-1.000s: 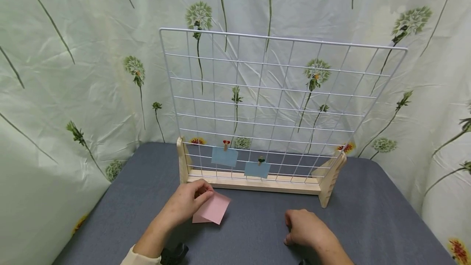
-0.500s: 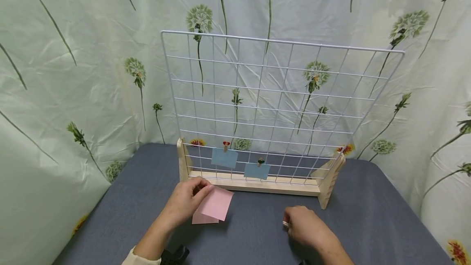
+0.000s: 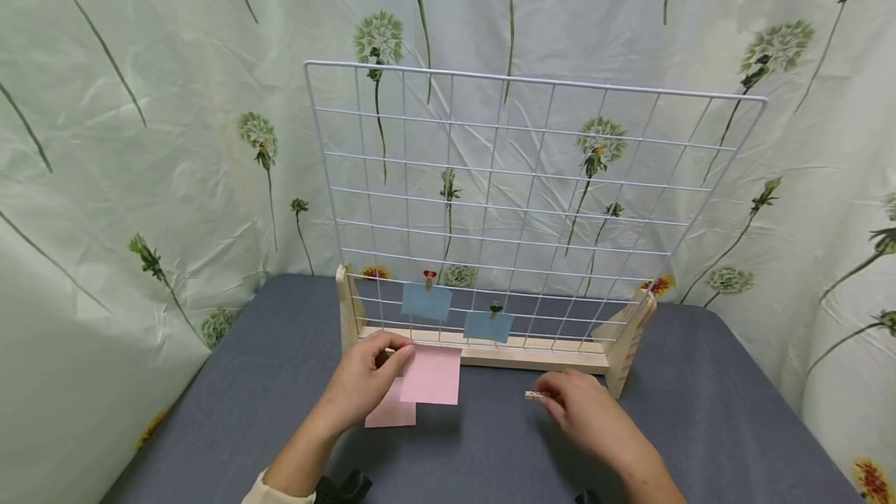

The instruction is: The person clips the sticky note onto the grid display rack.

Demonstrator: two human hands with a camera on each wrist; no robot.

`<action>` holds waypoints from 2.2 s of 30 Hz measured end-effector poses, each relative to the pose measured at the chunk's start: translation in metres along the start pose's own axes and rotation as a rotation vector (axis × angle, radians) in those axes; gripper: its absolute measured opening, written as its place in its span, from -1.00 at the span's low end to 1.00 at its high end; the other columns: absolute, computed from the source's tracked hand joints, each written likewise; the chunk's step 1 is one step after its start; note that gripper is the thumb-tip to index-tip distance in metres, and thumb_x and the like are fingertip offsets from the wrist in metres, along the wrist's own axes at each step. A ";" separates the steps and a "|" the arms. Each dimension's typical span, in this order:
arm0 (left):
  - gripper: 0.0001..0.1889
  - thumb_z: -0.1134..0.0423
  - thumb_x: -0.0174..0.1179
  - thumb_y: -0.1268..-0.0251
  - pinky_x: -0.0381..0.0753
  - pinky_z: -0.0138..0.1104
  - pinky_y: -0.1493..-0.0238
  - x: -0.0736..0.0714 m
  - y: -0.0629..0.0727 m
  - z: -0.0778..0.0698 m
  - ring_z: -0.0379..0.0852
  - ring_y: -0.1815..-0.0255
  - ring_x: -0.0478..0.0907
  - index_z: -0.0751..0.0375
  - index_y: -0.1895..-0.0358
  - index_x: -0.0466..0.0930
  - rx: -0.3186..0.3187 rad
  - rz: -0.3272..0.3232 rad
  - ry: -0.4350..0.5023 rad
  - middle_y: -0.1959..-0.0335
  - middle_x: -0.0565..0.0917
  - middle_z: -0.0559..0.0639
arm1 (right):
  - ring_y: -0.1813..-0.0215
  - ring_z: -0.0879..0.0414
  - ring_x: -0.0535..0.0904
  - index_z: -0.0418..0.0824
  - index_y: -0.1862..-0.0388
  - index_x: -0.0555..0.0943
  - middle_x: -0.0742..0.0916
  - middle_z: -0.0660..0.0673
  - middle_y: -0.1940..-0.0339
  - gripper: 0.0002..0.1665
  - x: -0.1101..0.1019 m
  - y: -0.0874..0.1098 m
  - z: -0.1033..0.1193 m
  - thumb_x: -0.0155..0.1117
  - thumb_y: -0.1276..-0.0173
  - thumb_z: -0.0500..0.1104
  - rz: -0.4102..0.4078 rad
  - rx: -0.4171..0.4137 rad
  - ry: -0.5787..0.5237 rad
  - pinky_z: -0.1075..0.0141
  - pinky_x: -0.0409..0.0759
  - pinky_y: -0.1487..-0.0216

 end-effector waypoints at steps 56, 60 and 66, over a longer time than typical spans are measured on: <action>-0.77 0.02 0.26 -0.45 0.54 -0.31 0.37 0.052 -0.089 -0.143 -0.13 0.30 0.65 0.06 0.10 0.79 0.285 -0.246 -0.056 0.13 0.81 -0.06 | 0.32 -0.03 0.75 -0.22 0.16 0.82 0.83 -0.16 0.23 -0.86 -0.176 -0.064 0.059 0.45 -0.32 -0.25 -0.713 -0.279 0.120 0.12 0.64 0.40; -0.75 0.01 0.27 -0.44 0.61 -0.23 0.23 0.052 -0.088 -0.148 -0.08 0.12 0.72 0.06 0.11 0.80 0.296 -0.290 -0.096 0.14 0.83 -0.06 | 0.30 -0.04 0.77 -0.21 0.16 0.82 0.84 -0.15 0.23 -0.86 -0.177 -0.066 0.058 0.45 -0.32 -0.24 -0.703 -0.260 0.135 0.10 0.66 0.38; -0.75 0.01 0.28 -0.44 0.62 -0.21 0.25 0.052 -0.087 -0.150 -0.06 0.12 0.74 0.07 0.12 0.81 0.307 -0.336 -0.110 0.20 0.83 -0.05 | 0.29 -0.02 0.77 -0.19 0.18 0.84 0.85 -0.12 0.25 -0.87 -0.178 -0.068 0.059 0.47 -0.30 -0.24 -0.692 -0.247 0.152 0.10 0.65 0.37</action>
Point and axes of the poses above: each hand's wrist, its own y-axis away from the middle knuckle, its own x-axis out of the palm, z = x × y, the point moved 9 cm from there along -y, towards the middle knuckle
